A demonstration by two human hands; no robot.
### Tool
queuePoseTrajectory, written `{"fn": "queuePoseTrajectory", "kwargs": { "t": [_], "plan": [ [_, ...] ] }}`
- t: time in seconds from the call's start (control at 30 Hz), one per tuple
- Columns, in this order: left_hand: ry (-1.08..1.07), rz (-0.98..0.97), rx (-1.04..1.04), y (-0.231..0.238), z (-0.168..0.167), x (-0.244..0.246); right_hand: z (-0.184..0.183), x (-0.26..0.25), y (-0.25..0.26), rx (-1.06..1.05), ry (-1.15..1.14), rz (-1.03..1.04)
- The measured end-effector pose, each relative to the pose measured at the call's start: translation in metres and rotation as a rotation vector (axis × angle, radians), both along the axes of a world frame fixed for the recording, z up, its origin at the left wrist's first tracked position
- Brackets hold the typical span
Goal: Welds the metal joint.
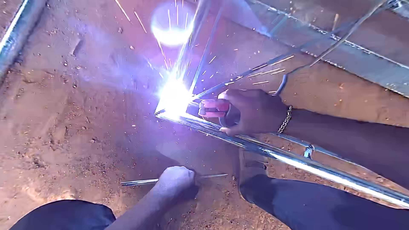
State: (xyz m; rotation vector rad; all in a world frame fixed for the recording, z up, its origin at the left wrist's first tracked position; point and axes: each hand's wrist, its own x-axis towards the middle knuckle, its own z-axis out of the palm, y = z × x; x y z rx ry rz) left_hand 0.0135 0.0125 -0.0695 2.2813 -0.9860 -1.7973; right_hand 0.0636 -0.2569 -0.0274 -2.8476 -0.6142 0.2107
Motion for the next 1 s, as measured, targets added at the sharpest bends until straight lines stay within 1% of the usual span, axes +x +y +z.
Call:
{"fn": "queuePoseTrajectory", "kwargs": {
  "t": [0.1, 0.17, 0.2, 0.27, 0.33, 0.4, 0.47, 0.57, 0.67, 0.83, 1.0],
  "plan": [
    [-0.006, -0.022, -0.019, 0.001, 0.000, 0.000, 0.002, 0.001, 0.000, -0.020, 0.027, -0.001],
    [-0.032, -0.023, -0.077, 0.005, -0.005, -0.002, 0.008, 0.001, 0.003, -0.028, 0.081, -0.051],
    [-0.029, -0.019, -0.085, 0.005, -0.005, -0.002, 0.008, 0.000, 0.002, 0.016, 0.061, -0.065],
    [0.018, 0.005, -0.024, -0.002, 0.000, 0.000, 0.009, -0.004, -0.005, 0.140, -0.018, -0.081],
    [0.021, -0.001, -0.008, -0.007, 0.003, -0.001, 0.020, -0.004, -0.011, 0.233, -0.031, -0.163],
    [0.032, -0.037, -0.011, -0.011, 0.001, -0.004, 0.035, -0.004, -0.020, 0.296, 0.048, -0.266],
    [0.049, -0.083, -0.012, -0.017, -0.003, -0.009, 0.039, -0.006, -0.032, 0.339, 0.116, -0.311],
    [0.066, -0.121, 0.033, -0.028, -0.005, -0.013, 0.029, -0.015, -0.042, 0.384, 0.147, -0.304],
    [0.089, -0.167, 0.084, -0.037, -0.005, -0.013, 0.015, -0.021, -0.042, 0.351, 0.176, -0.274],
    [0.087, -0.173, 0.061, -0.042, -0.009, -0.009, 0.001, -0.020, -0.042, 0.321, 0.208, -0.262],
    [0.080, -0.163, 0.056, -0.046, -0.011, -0.003, -0.007, -0.016, -0.048, 0.429, 0.237, -0.296]
  ]
}}
